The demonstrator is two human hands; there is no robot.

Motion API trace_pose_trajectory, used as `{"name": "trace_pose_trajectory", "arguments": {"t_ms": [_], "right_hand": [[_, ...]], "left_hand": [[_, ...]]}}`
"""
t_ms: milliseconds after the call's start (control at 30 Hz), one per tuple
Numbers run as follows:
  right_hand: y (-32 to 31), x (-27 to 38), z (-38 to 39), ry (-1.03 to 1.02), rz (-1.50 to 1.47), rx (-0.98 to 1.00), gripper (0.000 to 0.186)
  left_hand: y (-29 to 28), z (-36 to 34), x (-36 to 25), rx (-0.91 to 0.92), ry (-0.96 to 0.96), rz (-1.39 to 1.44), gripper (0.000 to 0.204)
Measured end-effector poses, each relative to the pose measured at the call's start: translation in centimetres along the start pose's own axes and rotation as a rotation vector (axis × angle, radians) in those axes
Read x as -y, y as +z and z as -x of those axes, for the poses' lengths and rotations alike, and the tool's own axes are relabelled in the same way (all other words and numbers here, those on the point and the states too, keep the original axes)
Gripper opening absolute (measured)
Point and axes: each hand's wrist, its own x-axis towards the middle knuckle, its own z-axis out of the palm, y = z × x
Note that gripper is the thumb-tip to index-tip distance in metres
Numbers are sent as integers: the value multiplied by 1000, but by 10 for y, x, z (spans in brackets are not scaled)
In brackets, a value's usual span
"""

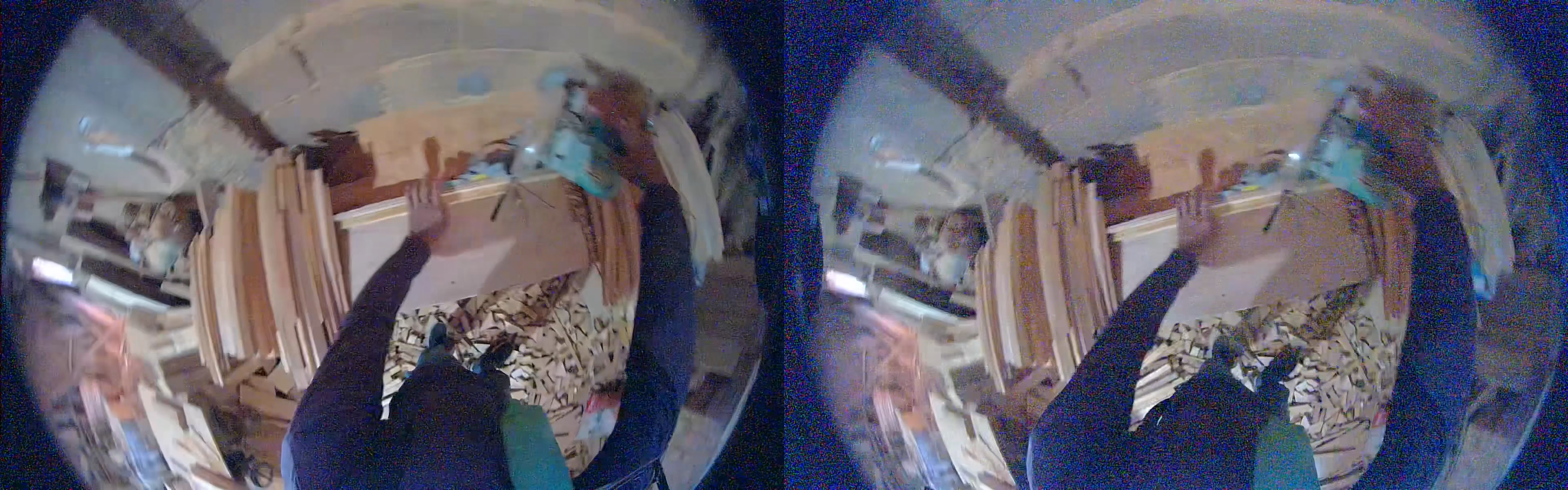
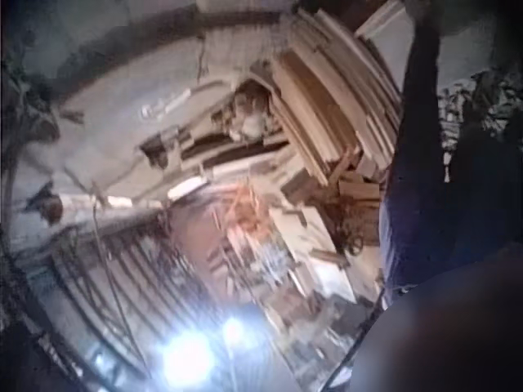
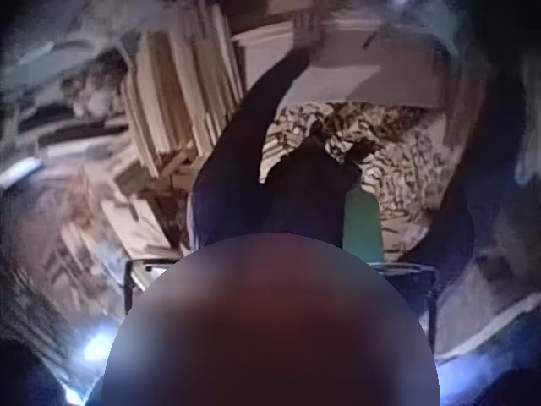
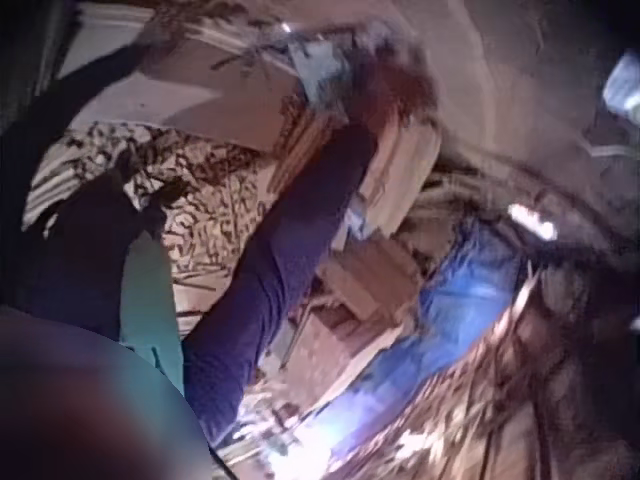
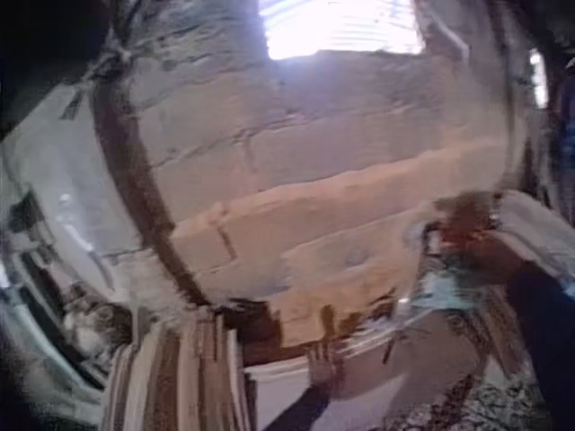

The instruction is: Cutting thin wooden strips using a miter saw on a workbench in a workshop.

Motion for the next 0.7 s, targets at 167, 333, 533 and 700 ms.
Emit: {"name": "trace_pose_trajectory", "arguments": {"t_ms": [167,333,533,700], "right_hand": [[0,-7,0,87,41,0,67],[-6,-7,-5,184,-17,91,62],[-11,12,-13,28,106,-62,59],[-34,33,-13,36,169,-64,47]], "left_hand": [[-85,87,4,202,-404,174,66],[-72,157,74,61,-754,-80,50],[-7,133,127,261,-831,-604,47],[-50,148,113,1,-1115,353,57]]}}
